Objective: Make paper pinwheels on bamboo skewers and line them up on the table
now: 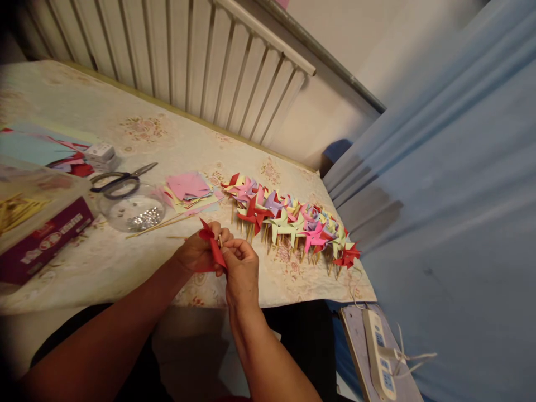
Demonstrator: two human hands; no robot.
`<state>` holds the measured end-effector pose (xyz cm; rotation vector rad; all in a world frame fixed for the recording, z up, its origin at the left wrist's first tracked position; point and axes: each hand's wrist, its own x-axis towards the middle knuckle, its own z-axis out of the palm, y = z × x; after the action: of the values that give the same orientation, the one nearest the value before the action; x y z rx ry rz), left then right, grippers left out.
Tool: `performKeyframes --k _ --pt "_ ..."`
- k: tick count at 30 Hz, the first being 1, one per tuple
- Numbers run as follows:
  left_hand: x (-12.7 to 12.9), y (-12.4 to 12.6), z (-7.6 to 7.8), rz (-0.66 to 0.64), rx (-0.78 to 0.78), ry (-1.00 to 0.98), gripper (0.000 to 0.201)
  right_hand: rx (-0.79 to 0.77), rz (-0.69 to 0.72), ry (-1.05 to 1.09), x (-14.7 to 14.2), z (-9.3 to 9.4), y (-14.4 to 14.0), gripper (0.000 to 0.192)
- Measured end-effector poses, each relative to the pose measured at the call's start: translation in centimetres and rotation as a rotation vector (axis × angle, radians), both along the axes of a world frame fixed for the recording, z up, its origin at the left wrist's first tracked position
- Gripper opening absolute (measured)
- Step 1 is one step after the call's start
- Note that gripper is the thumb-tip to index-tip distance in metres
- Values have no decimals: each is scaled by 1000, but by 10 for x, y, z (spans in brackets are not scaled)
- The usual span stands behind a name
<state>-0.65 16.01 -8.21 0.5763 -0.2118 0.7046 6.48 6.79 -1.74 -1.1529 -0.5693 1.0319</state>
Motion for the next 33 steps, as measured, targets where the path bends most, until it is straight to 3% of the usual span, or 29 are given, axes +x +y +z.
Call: performKeyframes --k 33 --pt "-1 -1 -2 15 -13 35 19 8 -2 -4 2 -1 1 20"
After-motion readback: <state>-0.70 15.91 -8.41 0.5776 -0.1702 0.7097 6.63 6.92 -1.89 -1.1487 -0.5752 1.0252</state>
